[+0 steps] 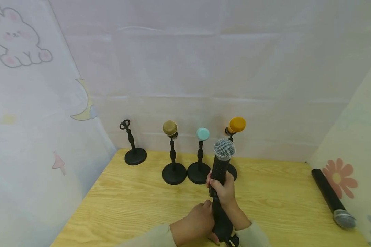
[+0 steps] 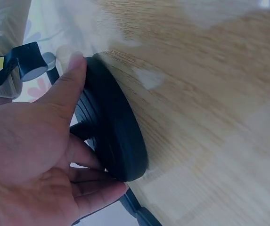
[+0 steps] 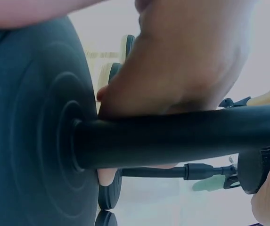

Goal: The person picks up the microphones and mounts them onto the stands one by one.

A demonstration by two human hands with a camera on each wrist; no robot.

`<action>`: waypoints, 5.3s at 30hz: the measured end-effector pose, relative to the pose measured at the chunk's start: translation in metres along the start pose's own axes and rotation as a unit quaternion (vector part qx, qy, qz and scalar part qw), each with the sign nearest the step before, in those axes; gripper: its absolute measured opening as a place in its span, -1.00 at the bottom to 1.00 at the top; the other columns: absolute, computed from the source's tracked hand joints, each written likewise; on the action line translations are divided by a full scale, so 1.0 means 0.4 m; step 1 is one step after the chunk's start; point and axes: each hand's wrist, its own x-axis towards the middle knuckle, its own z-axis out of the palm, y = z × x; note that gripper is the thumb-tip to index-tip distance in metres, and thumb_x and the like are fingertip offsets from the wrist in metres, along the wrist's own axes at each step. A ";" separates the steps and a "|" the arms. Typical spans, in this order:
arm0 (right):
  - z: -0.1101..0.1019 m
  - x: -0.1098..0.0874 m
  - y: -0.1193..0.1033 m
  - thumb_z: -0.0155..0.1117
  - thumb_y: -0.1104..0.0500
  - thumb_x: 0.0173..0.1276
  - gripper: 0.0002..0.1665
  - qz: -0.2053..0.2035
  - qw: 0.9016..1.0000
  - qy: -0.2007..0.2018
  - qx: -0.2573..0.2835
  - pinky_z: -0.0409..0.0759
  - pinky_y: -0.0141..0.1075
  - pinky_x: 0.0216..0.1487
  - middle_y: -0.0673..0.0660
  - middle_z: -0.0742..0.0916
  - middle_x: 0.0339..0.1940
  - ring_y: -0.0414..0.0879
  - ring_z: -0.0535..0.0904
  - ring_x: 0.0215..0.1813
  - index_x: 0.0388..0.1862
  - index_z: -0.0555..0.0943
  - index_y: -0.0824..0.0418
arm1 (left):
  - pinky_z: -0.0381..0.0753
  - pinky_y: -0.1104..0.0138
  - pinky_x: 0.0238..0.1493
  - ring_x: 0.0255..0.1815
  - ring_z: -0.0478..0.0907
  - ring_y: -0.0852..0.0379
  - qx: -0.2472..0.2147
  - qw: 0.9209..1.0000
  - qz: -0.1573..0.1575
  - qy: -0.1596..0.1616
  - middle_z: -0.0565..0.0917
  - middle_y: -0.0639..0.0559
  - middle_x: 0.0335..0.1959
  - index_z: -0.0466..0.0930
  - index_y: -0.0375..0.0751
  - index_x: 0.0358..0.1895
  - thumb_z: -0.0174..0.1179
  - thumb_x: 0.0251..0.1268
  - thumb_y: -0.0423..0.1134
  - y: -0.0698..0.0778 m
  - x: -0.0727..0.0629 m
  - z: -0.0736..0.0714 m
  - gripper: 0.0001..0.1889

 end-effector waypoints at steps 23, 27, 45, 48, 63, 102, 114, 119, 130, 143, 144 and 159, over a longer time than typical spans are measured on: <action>-0.065 0.040 0.006 0.30 0.44 0.33 -0.77 -0.191 0.969 -0.137 0.078 0.55 -0.34 -0.34 0.08 0.69 -0.16 -0.08 0.53 -0.32 -0.08 0.51 0.45 | 0.36 0.48 -0.31 -0.24 0.26 0.26 0.026 0.998 0.022 -0.052 0.43 0.16 -0.15 0.73 0.10 0.09 -0.14 0.13 0.67 0.006 0.018 -0.011 -0.15; -0.092 0.036 -0.032 0.38 0.57 0.16 -0.56 -0.136 0.976 -0.169 -0.001 0.51 -0.39 0.20 0.19 0.64 -0.07 -0.07 0.55 0.04 0.01 0.49 0.48 | 0.43 0.48 -0.23 -0.17 0.29 0.26 0.020 0.997 0.025 -0.064 0.46 0.15 -0.06 0.72 0.07 0.12 -0.16 0.13 0.68 0.004 0.024 -0.009 -0.11; -0.095 0.030 -0.095 0.50 0.39 0.16 -0.27 0.119 0.950 -0.175 -0.230 0.59 -0.21 0.06 0.14 0.60 0.07 0.02 0.56 0.09 0.23 0.34 0.21 | 0.47 0.49 -0.19 -0.12 0.34 0.26 0.031 0.998 0.011 -0.053 0.46 0.15 0.02 0.65 0.02 0.21 -0.21 0.11 0.70 -0.006 0.012 -0.015 -0.04; -0.074 0.020 -0.095 0.46 0.38 0.15 -0.31 0.162 0.955 -0.127 -0.215 0.57 -0.16 -0.02 0.15 0.63 -0.01 0.01 0.57 -0.03 0.20 0.35 0.21 | 0.47 0.49 -0.18 -0.11 0.33 0.26 0.030 0.998 0.007 -0.063 0.45 0.15 0.02 0.66 0.03 0.21 -0.20 0.10 0.70 -0.008 0.011 -0.018 -0.04; -0.032 -0.007 -0.069 0.27 0.52 0.07 -0.63 0.187 0.977 -0.008 -0.104 0.57 -0.28 -0.33 0.19 0.67 -0.37 -0.12 0.58 -0.38 -0.09 0.49 0.46 | 0.52 0.48 0.01 0.10 0.35 0.31 -0.045 0.993 -0.019 -0.104 0.45 0.21 0.22 0.52 0.02 0.36 0.06 -0.02 0.68 0.005 0.034 -0.023 0.01; -0.074 0.075 0.005 0.35 0.39 0.24 -0.78 -0.281 0.953 -0.113 -0.025 0.57 -0.38 -0.27 0.24 0.60 -0.45 -0.07 0.52 -0.44 -0.35 0.49 0.53 | 0.56 0.48 -0.15 0.03 0.32 0.28 0.022 0.994 -0.001 -0.110 0.41 0.18 0.25 0.66 0.07 0.22 -0.08 0.01 0.73 0.015 0.030 -0.040 -0.04; -0.081 0.061 -0.027 0.33 0.44 0.32 -0.64 -0.165 0.977 -0.131 0.018 0.61 -0.39 -0.09 0.22 0.63 -0.25 -0.03 0.55 -0.24 -0.15 0.35 0.66 | 0.52 0.48 -0.20 -0.07 0.29 0.27 -0.004 0.993 -0.002 -0.122 0.40 0.22 0.06 0.67 0.10 0.16 -0.10 0.07 0.70 0.009 0.030 -0.044 -0.11; -0.088 0.054 -0.034 0.22 0.63 0.23 -0.65 -0.117 0.984 -0.129 0.039 0.62 -0.38 -0.08 0.27 0.64 -0.21 -0.02 0.56 -0.19 -0.06 0.32 0.68 | 0.53 0.51 -0.19 0.00 0.30 0.29 -0.016 0.992 -0.002 -0.129 0.38 0.22 0.13 0.47 0.04 0.40 -0.15 0.07 0.71 0.004 0.033 -0.025 0.02; -0.116 0.057 -0.054 0.13 0.66 0.24 -0.68 -0.077 0.994 -0.069 0.026 0.61 -0.38 -0.09 0.24 0.67 -0.23 -0.03 0.62 -0.17 -0.04 0.35 0.62 | 0.57 0.54 -0.08 0.22 0.39 0.28 -0.074 0.996 -0.016 -0.050 0.43 0.13 0.35 0.28 -0.03 0.55 -0.10 0.04 0.69 0.004 0.000 0.019 0.12; -0.244 0.062 -0.098 0.31 0.41 0.39 -0.61 0.100 0.981 0.050 -0.157 0.66 -0.42 -0.03 -0.02 0.67 -0.25 -0.19 0.71 -0.21 0.09 0.37 0.47 | 0.57 0.49 0.11 0.43 0.37 0.16 -0.135 0.989 -0.050 -0.022 0.36 0.02 0.51 0.29 -0.11 0.54 -0.07 0.08 0.65 -0.046 -0.068 0.055 0.11; -0.255 0.060 -0.101 0.33 0.38 0.40 -0.62 0.111 0.976 0.055 -0.177 0.66 -0.43 -0.04 -0.05 0.67 -0.25 -0.21 0.71 -0.20 0.08 0.40 0.44 | 0.57 0.49 0.11 0.42 0.38 0.16 -0.131 0.990 -0.054 -0.019 0.37 0.02 0.51 0.30 -0.12 0.54 -0.07 0.08 0.64 -0.051 -0.072 0.057 0.10; -0.422 0.018 -0.105 0.30 0.00 0.48 -0.60 0.174 0.925 0.079 -0.330 0.65 -0.38 -0.27 -0.02 0.69 -0.33 -0.13 0.71 -0.40 0.10 0.37 0.13 | 0.67 0.32 0.02 0.41 0.41 0.03 -0.210 0.970 -0.118 -0.028 0.35 -0.13 0.51 0.30 -0.21 0.53 0.11 0.09 0.56 -0.132 -0.149 0.083 0.09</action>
